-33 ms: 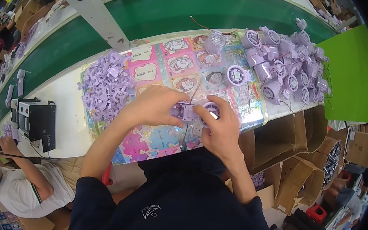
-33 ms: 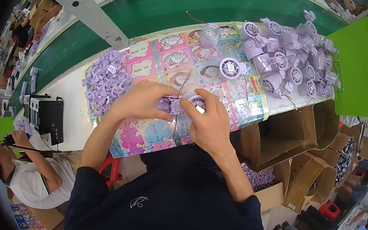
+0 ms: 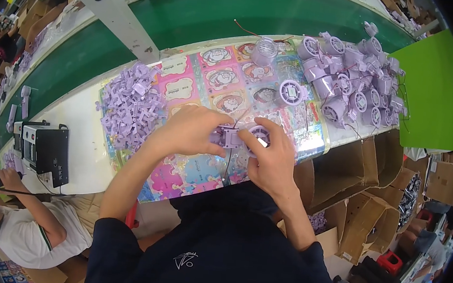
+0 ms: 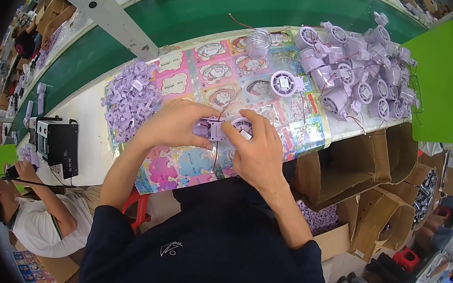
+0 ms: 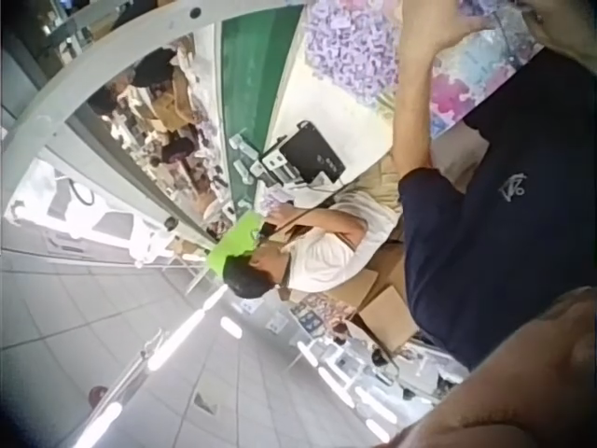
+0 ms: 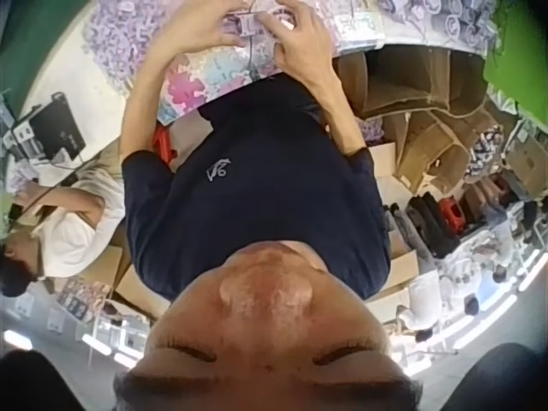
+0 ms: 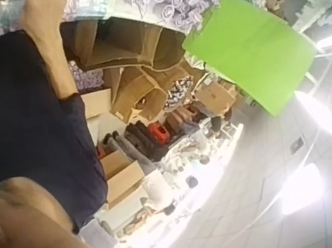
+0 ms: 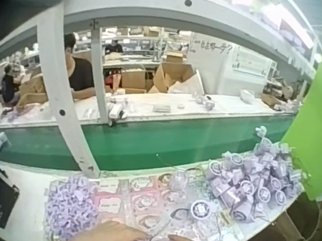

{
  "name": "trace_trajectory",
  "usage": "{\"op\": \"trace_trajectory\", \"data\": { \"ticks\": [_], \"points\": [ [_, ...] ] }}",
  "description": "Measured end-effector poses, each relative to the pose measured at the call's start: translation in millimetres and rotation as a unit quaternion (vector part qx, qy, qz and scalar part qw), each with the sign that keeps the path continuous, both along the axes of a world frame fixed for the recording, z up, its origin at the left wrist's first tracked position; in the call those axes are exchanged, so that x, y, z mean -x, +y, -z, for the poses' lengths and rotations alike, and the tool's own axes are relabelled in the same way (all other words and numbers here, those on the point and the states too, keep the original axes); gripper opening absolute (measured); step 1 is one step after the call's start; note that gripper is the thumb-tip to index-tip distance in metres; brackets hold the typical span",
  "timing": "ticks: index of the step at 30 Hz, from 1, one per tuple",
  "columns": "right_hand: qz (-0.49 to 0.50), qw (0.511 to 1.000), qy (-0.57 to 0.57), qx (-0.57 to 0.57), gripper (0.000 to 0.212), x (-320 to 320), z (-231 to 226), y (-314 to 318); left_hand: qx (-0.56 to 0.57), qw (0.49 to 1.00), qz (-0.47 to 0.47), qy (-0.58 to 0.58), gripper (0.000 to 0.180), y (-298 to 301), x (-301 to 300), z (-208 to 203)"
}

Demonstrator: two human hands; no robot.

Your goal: The person assembles portable fans by fitting together fan heads, connector pieces, and handles by hand and placing the assembled units onto a conveyor belt.

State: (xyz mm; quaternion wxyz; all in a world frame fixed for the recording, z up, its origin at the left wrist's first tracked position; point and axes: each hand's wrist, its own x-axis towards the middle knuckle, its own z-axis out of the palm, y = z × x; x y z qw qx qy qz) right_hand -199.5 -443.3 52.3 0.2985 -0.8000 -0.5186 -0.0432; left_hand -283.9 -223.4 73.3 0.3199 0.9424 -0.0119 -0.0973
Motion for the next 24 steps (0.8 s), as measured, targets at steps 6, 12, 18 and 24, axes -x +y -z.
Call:
{"op": "trace_trajectory", "data": {
  "ticks": [6,12,18,24],
  "points": [
    [0.029,0.999,-0.037,-0.005,0.049,4,1,2,0.074,0.995,-0.029,-0.054,0.051,-6,5,9],
    [0.051,0.997,-0.042,-0.036,0.048,5,1,6,0.172,0.98,-0.087,-0.047,0.043,-11,6,13],
    [0.084,0.993,-0.027,-0.072,0.048,6,10,8,0.212,0.969,-0.123,-0.018,0.042,-23,6,20],
    [0.095,0.99,-0.029,-0.101,0.046,4,16,9,0.225,0.966,-0.122,-0.033,0.039,-25,2,21]
  ]
}}
